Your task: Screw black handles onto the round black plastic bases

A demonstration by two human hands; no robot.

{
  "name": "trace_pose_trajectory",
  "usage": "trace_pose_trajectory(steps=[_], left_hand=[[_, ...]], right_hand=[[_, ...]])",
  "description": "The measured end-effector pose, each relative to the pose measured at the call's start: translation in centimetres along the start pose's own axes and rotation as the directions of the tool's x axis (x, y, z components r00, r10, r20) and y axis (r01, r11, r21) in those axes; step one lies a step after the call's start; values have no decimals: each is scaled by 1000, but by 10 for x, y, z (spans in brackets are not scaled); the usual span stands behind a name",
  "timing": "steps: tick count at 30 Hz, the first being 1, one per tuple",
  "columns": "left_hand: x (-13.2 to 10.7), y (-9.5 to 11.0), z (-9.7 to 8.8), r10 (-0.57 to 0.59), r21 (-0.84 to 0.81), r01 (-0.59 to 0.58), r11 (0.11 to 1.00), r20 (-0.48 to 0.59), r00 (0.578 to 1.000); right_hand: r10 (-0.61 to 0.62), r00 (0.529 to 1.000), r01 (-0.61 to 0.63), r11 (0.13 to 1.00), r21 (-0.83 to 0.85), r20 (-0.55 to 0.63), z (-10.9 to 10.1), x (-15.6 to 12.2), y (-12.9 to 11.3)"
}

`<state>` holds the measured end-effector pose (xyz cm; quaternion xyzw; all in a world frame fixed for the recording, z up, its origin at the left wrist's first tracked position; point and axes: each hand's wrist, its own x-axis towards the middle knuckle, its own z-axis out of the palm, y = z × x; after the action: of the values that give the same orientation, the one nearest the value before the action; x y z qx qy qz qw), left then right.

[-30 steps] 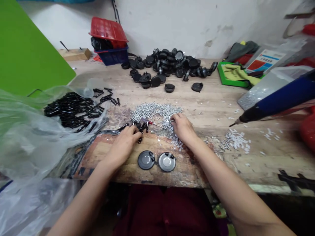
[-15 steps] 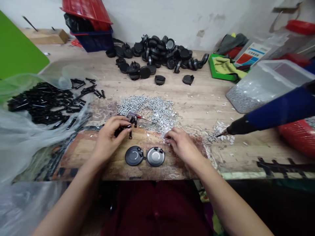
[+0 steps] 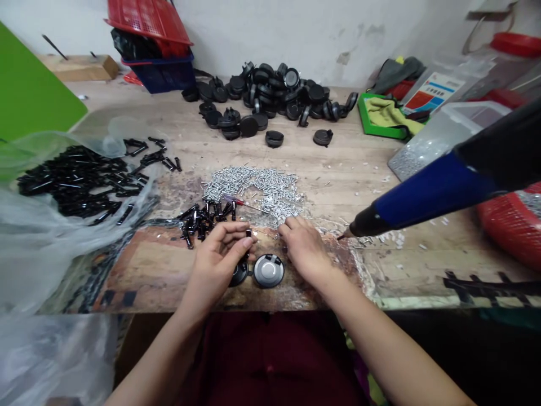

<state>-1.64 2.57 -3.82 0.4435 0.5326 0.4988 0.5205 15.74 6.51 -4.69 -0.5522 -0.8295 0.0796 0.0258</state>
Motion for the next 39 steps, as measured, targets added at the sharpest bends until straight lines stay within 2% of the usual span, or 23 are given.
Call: trace_pose_trajectory(steps=[4, 9, 14, 16, 18, 20, 21, 23, 27, 31, 34, 37, 39], left_hand=[[-4, -1, 5, -98, -174, 107, 979, 60, 993], [-3, 4, 8, -207, -340, 222, 914, 80, 975], [-4, 7, 11, -248, -399, 273, 875, 116, 962], [-6, 8, 12, -244, -408, 279, 869, 137, 960], [-7, 10, 14, -238, -412, 282, 866, 157, 959], [-9, 12, 17, -240, -410, 288, 866, 164, 957], [-10, 13, 18, -244, -405, 287, 868, 155, 957], [-12, 14, 20, -243, -377, 271, 886, 120, 963], [-16, 11, 22, -186, -285, 189, 940, 39, 982], [-18, 10, 23, -134, -238, 132, 962, 11, 991], [-19, 11, 23, -138, -248, 144, 958, 40, 990], [-21, 13, 23, -129, -256, 141, 956, 66, 990], [-24, 14, 23, -119, -256, 139, 957, 93, 989]], right_hand=[[3, 999, -4, 1000, -19, -47, 3, -3, 3], [2, 992, 1, 1000, 24, -129, 8, -3, 11], [0, 966, 39, 988, 147, -257, 10, -6, 14], [36, 944, 56, 963, 265, -328, 6, -10, 11], [117, 906, 114, 859, 499, -407, -1, -16, 4], [205, 873, 211, 661, 720, -443, -10, -22, -7], [234, 867, 250, 559, 791, -440, -13, -24, -12], [259, 874, 283, 415, 865, -411, -17, -28, -22], [319, 877, 302, 217, 928, -360, -15, -30, -31], [367, 846, 346, 176, 922, -387, -10, -29, -32], [367, 859, 343, 106, 933, -357, -6, -29, -33], [403, 882, 297, -78, 952, -243, -2, -27, -35], [411, 905, 231, -261, 937, -109, -2, -26, -37]])
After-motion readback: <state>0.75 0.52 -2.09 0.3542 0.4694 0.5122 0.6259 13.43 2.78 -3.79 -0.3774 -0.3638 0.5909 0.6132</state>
